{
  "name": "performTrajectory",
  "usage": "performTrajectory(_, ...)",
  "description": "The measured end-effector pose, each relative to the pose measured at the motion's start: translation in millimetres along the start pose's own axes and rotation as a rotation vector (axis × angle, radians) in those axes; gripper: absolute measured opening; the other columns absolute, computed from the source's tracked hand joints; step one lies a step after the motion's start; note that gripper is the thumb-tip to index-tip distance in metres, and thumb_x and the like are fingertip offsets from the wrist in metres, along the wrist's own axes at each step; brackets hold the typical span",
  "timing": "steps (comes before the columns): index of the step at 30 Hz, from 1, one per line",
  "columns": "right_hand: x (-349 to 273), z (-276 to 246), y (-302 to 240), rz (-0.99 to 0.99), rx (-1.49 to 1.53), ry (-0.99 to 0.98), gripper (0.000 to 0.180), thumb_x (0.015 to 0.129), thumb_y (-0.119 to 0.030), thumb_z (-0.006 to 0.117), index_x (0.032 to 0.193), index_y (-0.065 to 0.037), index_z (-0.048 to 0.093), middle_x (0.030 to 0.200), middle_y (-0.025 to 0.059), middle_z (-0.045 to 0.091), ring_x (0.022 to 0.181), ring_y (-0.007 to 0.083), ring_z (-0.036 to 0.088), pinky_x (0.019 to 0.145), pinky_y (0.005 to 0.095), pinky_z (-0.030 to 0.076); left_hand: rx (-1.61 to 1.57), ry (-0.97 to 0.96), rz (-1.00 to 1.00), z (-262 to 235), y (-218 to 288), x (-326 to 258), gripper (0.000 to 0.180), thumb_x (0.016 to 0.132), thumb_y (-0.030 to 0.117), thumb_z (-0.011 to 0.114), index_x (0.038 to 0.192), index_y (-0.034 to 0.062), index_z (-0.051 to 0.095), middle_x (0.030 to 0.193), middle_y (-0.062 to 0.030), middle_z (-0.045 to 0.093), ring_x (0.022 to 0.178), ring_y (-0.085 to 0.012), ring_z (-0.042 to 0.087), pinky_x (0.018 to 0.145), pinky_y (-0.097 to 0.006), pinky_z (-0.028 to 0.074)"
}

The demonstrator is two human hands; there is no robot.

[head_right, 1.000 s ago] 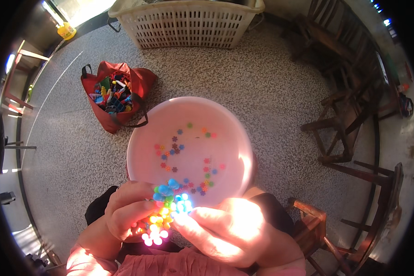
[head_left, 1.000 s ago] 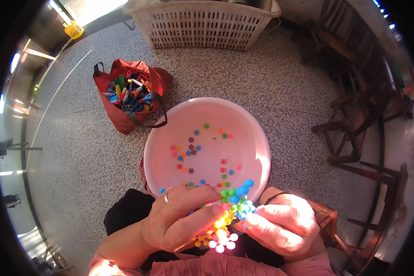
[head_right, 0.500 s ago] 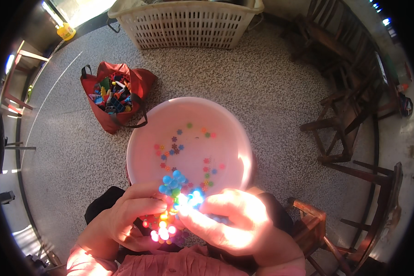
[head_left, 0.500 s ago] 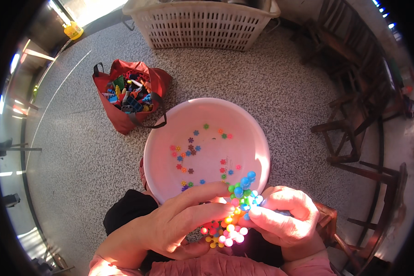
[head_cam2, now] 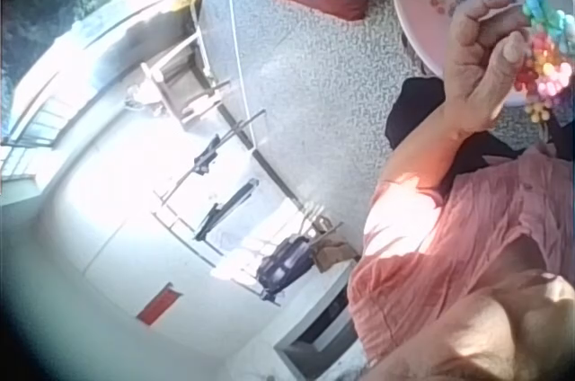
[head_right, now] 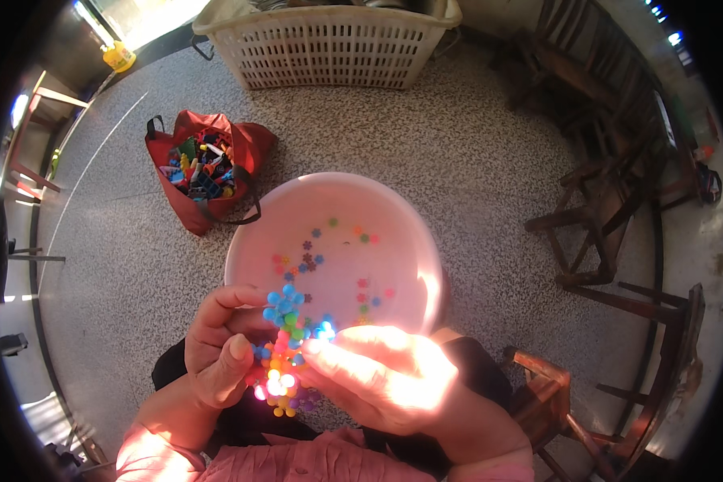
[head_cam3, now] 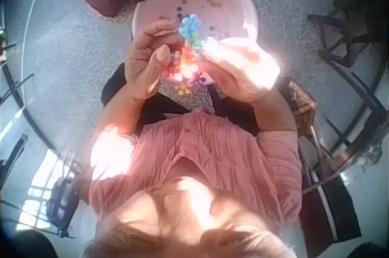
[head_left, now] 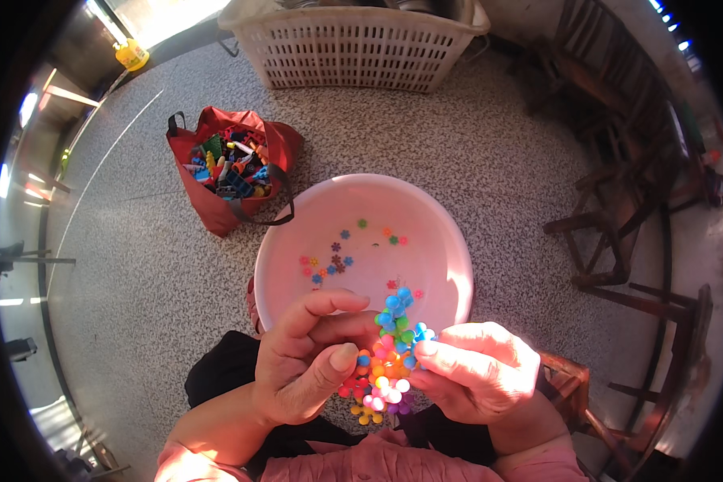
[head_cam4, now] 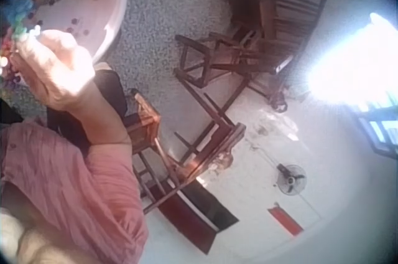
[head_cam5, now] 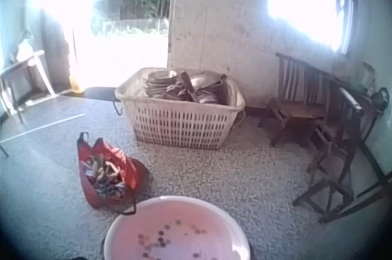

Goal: Assembling a colorful flower-shaped toy from small plastic pieces.

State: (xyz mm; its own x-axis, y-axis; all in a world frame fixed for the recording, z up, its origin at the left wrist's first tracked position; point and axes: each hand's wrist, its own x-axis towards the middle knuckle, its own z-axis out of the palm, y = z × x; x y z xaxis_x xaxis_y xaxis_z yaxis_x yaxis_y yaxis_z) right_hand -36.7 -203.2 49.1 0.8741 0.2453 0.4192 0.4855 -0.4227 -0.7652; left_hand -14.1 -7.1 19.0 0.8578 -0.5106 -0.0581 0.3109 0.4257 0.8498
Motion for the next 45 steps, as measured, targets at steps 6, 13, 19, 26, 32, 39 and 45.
performTrajectory(6, -1, 9, 3, -0.003, -0.049, 0.050, 0.026, 0.068, -0.004, 0.071, 0.091, -0.005, 0.061, 0.071, 0.0094, 0.060, 0.059, 0.0184, 0.059, 0.054, 0.0265, 0.049, -0.124, 0.052, -0.112, -3, 6, 3, 0.032, 0.084, 0.005, 0.054, 0.114, -0.0051, 0.049, 0.102, -0.0143, 0.059, 0.096, -0.0157, 0.056, 0.084, -0.030, 0.044)
performTrajectory(13, 0, 12, 7, -0.001, 0.081, 0.035, 0.026, 0.068, -0.001, 0.070, 0.092, -0.003, 0.059, 0.071, 0.0129, 0.061, 0.058, 0.0208, 0.061, 0.051, 0.0275, 0.050, 0.174, 0.107, -0.021, -6, 6, 3, 0.030, 0.076, -0.003, 0.060, 0.106, -0.0047, 0.056, 0.091, -0.0139, 0.062, 0.081, -0.0143, 0.060, 0.069, -0.025, 0.049)
performTrajectory(19, -1, 11, 6, -0.023, 0.030, -0.015, 0.029, 0.066, -0.001, 0.072, 0.093, -0.002, 0.060, 0.078, 0.0158, 0.063, 0.066, 0.0224, 0.064, 0.057, 0.0276, 0.052, 0.239, 0.093, 0.002, -10, 8, -2, 0.031, 0.074, -0.006, 0.061, 0.105, -0.0049, 0.057, 0.088, -0.0145, 0.063, 0.069, -0.0116, 0.061, 0.059, -0.021, 0.048)
performTrajectory(26, 1, 9, 4, -0.035, 0.076, -0.065, 0.036, 0.066, 0.003, 0.070, 0.101, 0.000, 0.058, 0.084, 0.0134, 0.062, 0.071, 0.0236, 0.062, 0.060, 0.0289, 0.052, 0.343, 0.096, 0.041, -11, 7, -1, 0.032, 0.072, -0.008, 0.061, 0.104, -0.0055, 0.058, 0.089, -0.0158, 0.063, 0.076, -0.0145, 0.062, 0.067, -0.024, 0.049)
performTrajectory(32, 3, 9, 3, -0.052, 0.073, -0.063, 0.037, 0.066, 0.004, 0.070, 0.101, 0.000, 0.058, 0.084, 0.0134, 0.062, 0.071, 0.0226, 0.062, 0.060, 0.0283, 0.052, 0.347, 0.093, 0.085, -13, 3, -2, 0.033, 0.071, -0.008, 0.062, 0.104, -0.0056, 0.058, 0.090, -0.0162, 0.063, 0.080, -0.0160, 0.062, 0.072, -0.025, 0.049)
performTrajectory(39, 4, 15, 1, -0.023, 0.048, 0.001, 0.030, 0.066, -0.002, 0.072, 0.095, -0.004, 0.061, 0.078, 0.0138, 0.062, 0.066, 0.0211, 0.063, 0.058, 0.0279, 0.051, 0.312, 0.066, 0.099, -12, 5, 0, 0.031, 0.073, -0.007, 0.060, 0.104, -0.0059, 0.057, 0.091, -0.0168, 0.063, 0.082, -0.0168, 0.062, 0.074, -0.026, 0.048)
performTrajectory(45, 8, 15, 3, -0.032, 0.084, 0.006, 0.030, 0.066, -0.002, 0.072, 0.094, -0.004, 0.060, 0.074, 0.0108, 0.061, 0.063, 0.0196, 0.062, 0.055, 0.0271, 0.050, 0.271, 0.125, 0.015, -3, 8, 0, 0.023, 0.074, -0.002, 0.058, 0.097, -0.0073, 0.059, 0.089, -0.0175, 0.063, 0.081, -0.0190, 0.062, 0.075, -0.031, 0.049)
